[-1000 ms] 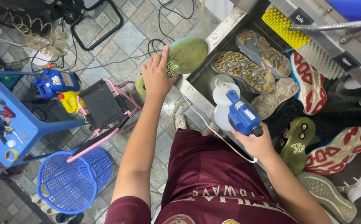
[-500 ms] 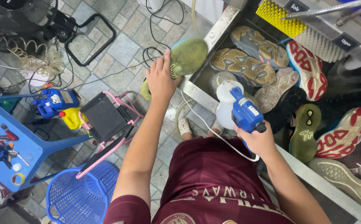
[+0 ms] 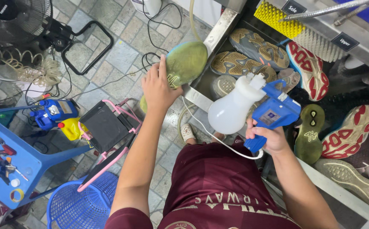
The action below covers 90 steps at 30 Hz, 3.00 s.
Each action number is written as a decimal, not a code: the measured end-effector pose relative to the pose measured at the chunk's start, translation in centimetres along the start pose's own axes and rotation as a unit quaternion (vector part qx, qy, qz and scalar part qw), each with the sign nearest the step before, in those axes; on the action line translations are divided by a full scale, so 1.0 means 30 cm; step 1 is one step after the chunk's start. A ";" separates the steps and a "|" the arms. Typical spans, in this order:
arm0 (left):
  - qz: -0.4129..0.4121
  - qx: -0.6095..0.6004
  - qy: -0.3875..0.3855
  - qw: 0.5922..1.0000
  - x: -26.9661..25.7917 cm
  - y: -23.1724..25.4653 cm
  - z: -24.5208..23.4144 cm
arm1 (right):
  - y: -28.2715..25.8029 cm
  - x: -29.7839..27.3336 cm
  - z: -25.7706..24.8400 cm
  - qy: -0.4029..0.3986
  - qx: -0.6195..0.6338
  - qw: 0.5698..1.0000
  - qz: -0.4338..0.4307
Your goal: The person cleans a green and blue sneaker using a handheld electric sprayer and a small brush. They spray the sole with a cleaning solution, scrub the surface, and then refill the sprayer from a sink. The person continues to spray and scrub the shoe's sole and upper sections.
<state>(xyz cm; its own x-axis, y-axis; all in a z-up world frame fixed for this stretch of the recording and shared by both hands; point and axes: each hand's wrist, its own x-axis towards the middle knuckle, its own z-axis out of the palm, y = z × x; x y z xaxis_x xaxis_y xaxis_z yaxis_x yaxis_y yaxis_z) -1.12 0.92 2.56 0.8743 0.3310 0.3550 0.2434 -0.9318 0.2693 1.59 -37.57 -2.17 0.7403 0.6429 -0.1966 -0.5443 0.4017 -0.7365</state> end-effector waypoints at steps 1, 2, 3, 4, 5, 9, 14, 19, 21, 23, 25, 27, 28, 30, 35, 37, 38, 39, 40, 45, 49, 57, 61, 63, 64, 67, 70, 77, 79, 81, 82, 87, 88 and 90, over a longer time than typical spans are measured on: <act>0.006 -0.006 -0.012 1.000 0.006 -0.002 -0.031 | -0.019 0.012 -0.008 -0.011 0.005 1.000 -0.004; 0.008 -0.012 -0.030 0.999 -0.005 0.001 -0.063 | -0.030 0.008 -0.015 -0.019 0.011 1.000 -0.003; 0.002 -0.035 -0.071 0.997 -0.016 0.006 -0.092 | -0.035 0.006 -0.018 -0.031 0.016 0.999 -0.010; -0.003 -0.058 -0.108 0.992 -0.014 0.010 -0.118 | -0.043 0.018 -0.022 -0.046 0.020 0.999 -0.020; -0.007 -0.080 -0.145 0.986 -0.012 0.015 -0.140 | -0.053 0.029 -0.023 -0.061 0.024 0.997 -0.031; 0.036 -0.153 -0.259 0.953 -0.018 0.026 -0.183 | -0.083 0.064 -0.013 -0.064 0.015 0.997 -0.028; 0.097 -0.111 -0.367 0.919 -0.034 0.064 -0.165 | -0.088 0.109 0.015 -0.112 0.135 0.984 0.016; 0.137 -0.090 -0.371 0.914 -0.051 0.158 -0.124 | -0.072 0.151 0.076 -0.096 0.072 0.993 0.003; 0.147 -0.115 -0.354 0.916 -0.050 0.162 -0.116 | -0.083 0.163 0.094 -0.089 0.045 0.995 0.002; 0.156 -0.149 -0.329 0.919 -0.050 0.158 -0.097 | -0.092 0.175 0.100 -0.091 0.037 0.995 -0.002; 0.158 -0.149 -0.320 0.922 -0.047 0.151 -0.080 | -0.096 0.176 0.112 -0.062 -0.034 0.997 -0.024; 0.152 -0.155 -0.328 0.919 -0.057 0.149 -0.065 | -0.093 0.164 0.117 -0.041 -0.099 0.994 -0.027; 0.148 -0.160 -0.336 0.916 -0.052 0.147 -0.058 | -0.093 0.161 0.118 -0.036 -0.129 0.991 -0.024; 0.136 -0.160 -0.348 0.914 -0.046 0.147 -0.044 | -0.088 0.155 0.117 -0.037 -0.170 0.985 -0.008; 0.119 -0.158 -0.346 0.917 -0.056 0.147 -0.008 | -0.061 0.158 0.116 -0.125 -0.190 0.974 0.006; 0.111 -0.152 -0.357 0.915 -0.056 0.150 -0.010 | -0.076 0.163 0.126 -0.115 -0.197 0.974 0.020; 0.105 -0.147 -0.364 0.914 -0.058 0.151 -0.020 | -0.084 0.162 0.136 -0.110 -0.199 0.973 0.028; 0.106 -0.152 -0.355 0.916 -0.061 0.151 -0.038 | -0.091 0.158 0.150 -0.104 -0.188 0.977 0.016; 0.107 -0.156 -0.344 0.920 -0.059 0.148 -0.060 | -0.102 0.157 0.161 -0.099 -0.177 0.979 0.002; 0.050 -0.110 -0.286 0.950 -0.015 0.069 -0.180 | -0.166 0.105 0.140 -0.077 -0.194 0.978 -0.006; 0.008 -0.081 -0.169 0.982 0.033 -0.012 -0.216 | -0.191 0.048 0.066 -0.033 -0.312 0.950 0.002; 0.031 -0.032 -0.073 0.996 0.086 -0.025 0.065 | -0.149 0.034 0.060 0.044 -0.432 0.901 0.023; -0.013 -0.045 -0.071 0.996 0.080 -0.039 0.121 | -0.137 0.052 0.083 0.063 -0.425 0.903 0.028; -0.031 -0.051 -0.069 0.996 0.069 -0.054 0.129 | -0.125 0.063 0.083 0.068 -0.432 0.898 0.039; -0.033 -0.051 -0.067 0.996 0.067 -0.055 0.132 | -0.123 0.069 0.085 0.066 -0.419 0.905 0.041; -0.046 -0.061 -0.067 0.995 0.063 -0.061 0.135 | -0.120 0.078 0.092 0.066 -0.405 0.911 0.049; -0.054 -0.056 -0.078 0.994 0.066 -0.055 0.135 | -0.123 0.085 0.105 0.064 -0.423 0.902 0.051; -0.039 -0.049 -0.070 0.996 0.067 -0.045 0.129 | -0.114 0.108 0.126 0.055 -0.442 0.894 0.045; -0.043 -0.049 -0.075 0.995 0.069 -0.045 0.130 | -0.112 0.111 0.130 0.055 -0.436 0.897 0.043; -0.044 -0.050 -0.077 0.995 0.065 -0.044 0.131 | -0.103 0.108 0.137 0.059 -0.434 0.898 0.042; -0.043 -0.050 -0.075 0.995 0.067 -0.044 0.133 | -0.097 0.108 0.139 0.062 -0.434 0.898 0.042; -0.041 -0.047 -0.069 0.996 0.066 -0.041 0.133 | -0.083 0.115 0.137 0.062 -0.430 0.900 0.047; -0.043 -0.046 -0.070 0.996 0.066 -0.040 0.133 | -0.082 0.113 0.138 0.062 -0.441 0.894 0.045; -0.043 -0.050 -0.070 0.995 0.066 -0.040 0.131 | -0.079 0.112 0.143 0.064 -0.454 0.888 0.043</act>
<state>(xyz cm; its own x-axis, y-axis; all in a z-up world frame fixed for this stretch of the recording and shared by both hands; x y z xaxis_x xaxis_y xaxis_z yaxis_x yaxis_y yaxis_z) 1.97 2.09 -0.58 0.9035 0.3791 0.2000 0.2837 -0.8787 0.3840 3.68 -33.58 1.69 0.7811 0.5437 -0.3071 -0.1022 -0.3737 -0.9219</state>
